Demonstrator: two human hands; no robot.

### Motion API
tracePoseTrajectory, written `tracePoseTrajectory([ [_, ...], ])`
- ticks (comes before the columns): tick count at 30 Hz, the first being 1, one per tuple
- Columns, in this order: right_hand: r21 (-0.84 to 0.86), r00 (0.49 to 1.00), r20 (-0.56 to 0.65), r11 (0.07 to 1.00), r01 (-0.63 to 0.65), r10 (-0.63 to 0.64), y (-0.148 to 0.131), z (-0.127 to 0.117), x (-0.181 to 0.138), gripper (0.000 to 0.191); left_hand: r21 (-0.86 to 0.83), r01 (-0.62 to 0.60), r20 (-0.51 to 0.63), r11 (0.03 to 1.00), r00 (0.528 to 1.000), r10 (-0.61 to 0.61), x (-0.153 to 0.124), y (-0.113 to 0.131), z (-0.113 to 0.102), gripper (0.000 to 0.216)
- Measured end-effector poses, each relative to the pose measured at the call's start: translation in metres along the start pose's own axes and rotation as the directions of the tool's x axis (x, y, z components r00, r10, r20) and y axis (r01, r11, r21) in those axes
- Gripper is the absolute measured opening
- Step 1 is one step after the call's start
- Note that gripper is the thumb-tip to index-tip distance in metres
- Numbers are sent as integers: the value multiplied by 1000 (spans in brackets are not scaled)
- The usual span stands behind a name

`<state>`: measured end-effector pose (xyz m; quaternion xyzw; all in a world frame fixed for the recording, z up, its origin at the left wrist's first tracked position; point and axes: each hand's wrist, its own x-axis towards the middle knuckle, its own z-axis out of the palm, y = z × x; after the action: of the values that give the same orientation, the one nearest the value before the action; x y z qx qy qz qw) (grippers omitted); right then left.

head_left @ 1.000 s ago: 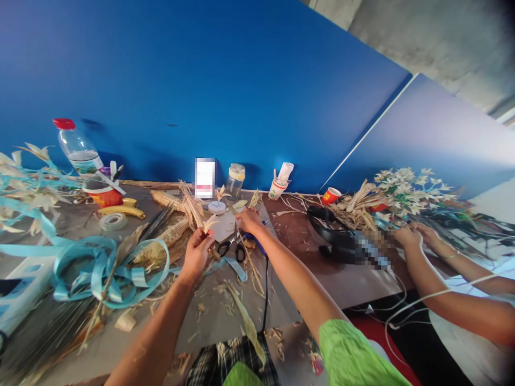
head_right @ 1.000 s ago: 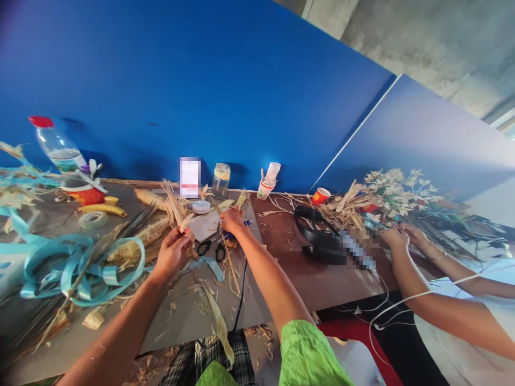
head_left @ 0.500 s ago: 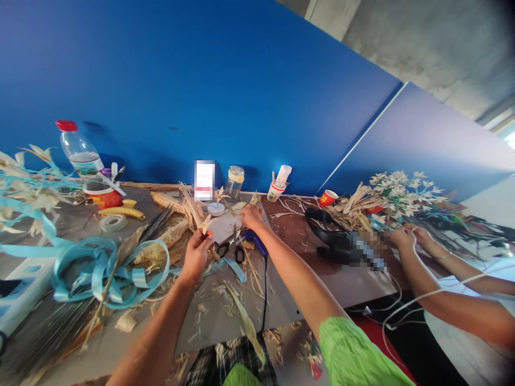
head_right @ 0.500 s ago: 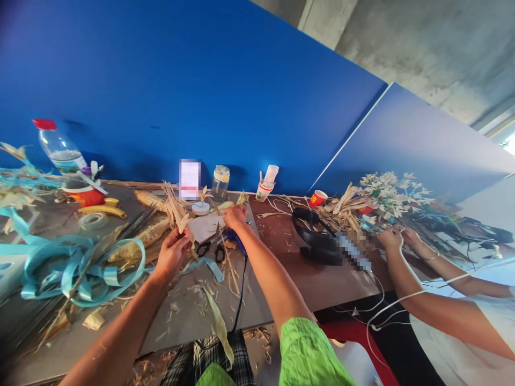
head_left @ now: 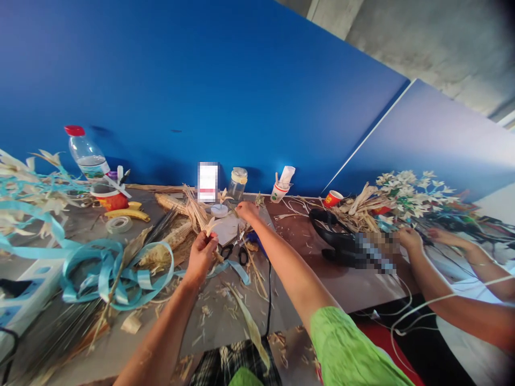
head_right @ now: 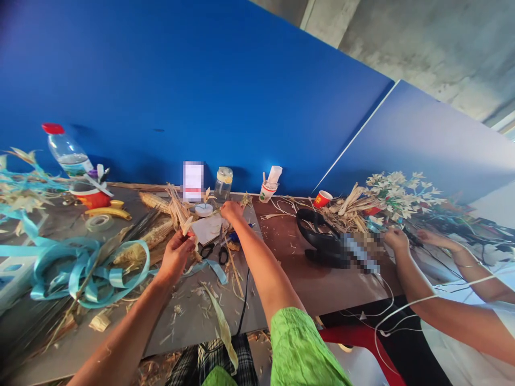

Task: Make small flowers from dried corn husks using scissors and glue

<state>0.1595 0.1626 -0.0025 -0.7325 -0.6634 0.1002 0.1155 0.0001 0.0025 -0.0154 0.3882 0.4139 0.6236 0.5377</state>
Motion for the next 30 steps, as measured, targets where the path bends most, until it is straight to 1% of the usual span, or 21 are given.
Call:
tracePoseTrajectory([
  [3,-22,1000,16,1000,11,-10,-5,7,7,24,12,12,5,1000,1000,-12,-1,1,1,16],
  [6,-19,1000,29,1000,3,-3,-6,7,11,21,12,33,1,999,999,-33,-1,2,1,17],
  [8,-5,999,30,1000,-25,25,-2,3,11,22,13,29,3,999,1000,-29,-1,2,1,16],
  [12,32,996,-6,995,-94,94,13,-12,8,32,8,22,6,1000,1000,-23,-2,2,2,16],
  [16,32,992,-60,993,-110,112,26,-24,0,41,-5,32,11,999,999,-32,-1,1,2,18],
  [18,20,993,-80,996,-91,92,28,-25,-4,38,-11,28,18,1000,999,-27,-1,0,2,17],
  [20,3,995,-82,999,-52,53,27,-22,-7,30,-14,24,25,1000,999,-24,-1,0,1,17],
  [25,-54,998,-33,997,48,-49,20,-5,-7,16,5,23,26,1000,999,-23,-1,1,1,17],
  [28,-55,998,-11,996,67,-68,17,-1,-4,14,10,23,22,1000,999,-23,-1,1,2,18],
  [30,-36,999,-12,998,51,-51,17,-4,-2,16,10,21,23,1000,1000,-21,-1,1,1,18],
])
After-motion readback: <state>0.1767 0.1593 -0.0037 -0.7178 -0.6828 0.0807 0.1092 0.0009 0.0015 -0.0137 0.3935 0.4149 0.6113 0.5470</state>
